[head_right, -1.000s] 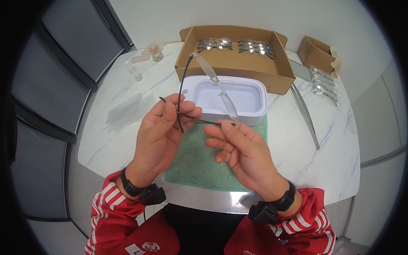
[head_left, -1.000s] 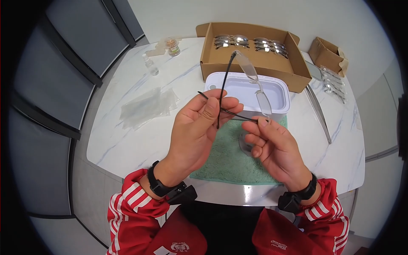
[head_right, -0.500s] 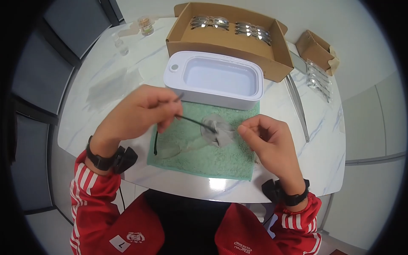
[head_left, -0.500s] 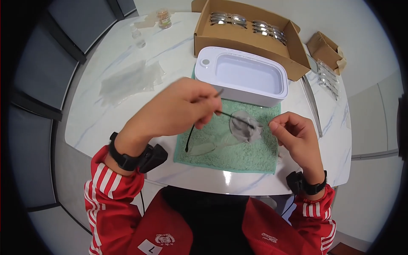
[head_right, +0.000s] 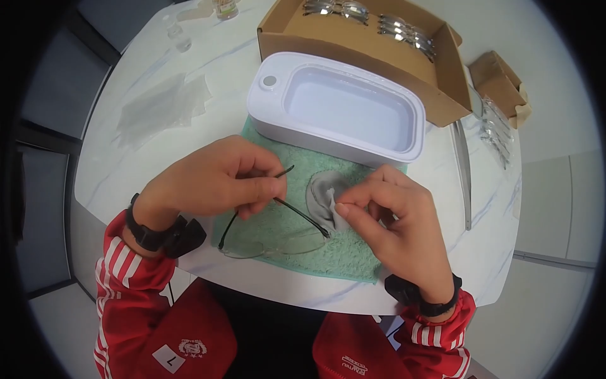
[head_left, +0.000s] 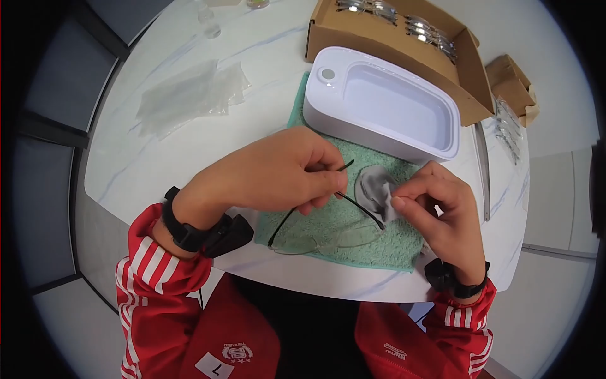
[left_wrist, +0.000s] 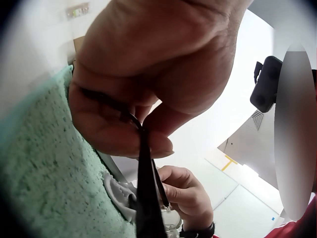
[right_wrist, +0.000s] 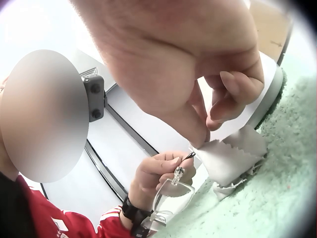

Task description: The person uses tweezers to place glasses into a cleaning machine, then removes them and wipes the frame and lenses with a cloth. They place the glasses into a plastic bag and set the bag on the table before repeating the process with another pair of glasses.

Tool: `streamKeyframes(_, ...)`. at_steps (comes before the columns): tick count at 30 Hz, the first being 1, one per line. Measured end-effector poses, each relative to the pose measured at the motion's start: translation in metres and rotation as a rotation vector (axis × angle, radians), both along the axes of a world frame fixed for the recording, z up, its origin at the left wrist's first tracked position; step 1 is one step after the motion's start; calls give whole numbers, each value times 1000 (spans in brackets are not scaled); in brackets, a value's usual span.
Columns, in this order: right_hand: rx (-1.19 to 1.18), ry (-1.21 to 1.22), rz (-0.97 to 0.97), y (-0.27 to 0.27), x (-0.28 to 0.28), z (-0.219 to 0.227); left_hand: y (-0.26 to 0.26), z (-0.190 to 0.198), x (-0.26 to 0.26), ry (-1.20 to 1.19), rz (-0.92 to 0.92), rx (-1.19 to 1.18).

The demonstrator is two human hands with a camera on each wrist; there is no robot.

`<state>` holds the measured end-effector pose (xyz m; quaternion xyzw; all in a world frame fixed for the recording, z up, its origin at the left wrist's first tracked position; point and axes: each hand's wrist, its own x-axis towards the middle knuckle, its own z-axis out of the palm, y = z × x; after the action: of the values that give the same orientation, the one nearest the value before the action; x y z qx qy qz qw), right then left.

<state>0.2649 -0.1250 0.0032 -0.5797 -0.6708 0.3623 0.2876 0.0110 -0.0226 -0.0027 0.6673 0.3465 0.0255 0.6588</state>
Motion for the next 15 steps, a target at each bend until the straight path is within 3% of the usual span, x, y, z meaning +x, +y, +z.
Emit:
streamKeyframes(6,-14,235,-47,-7,0,3,-12,-1,3,-57,56,-123)
streamKeyframes(9,111,147,101,-2,-2,1,-14,0,11,-24,55,-207)
streamKeyframes(12,76,71,211,4,-4,3,-13,3,20,-13,33,-270)
streamKeyframes(15,42,98,144,1,-8,-3,-16,-4,26,-39,28,-272)
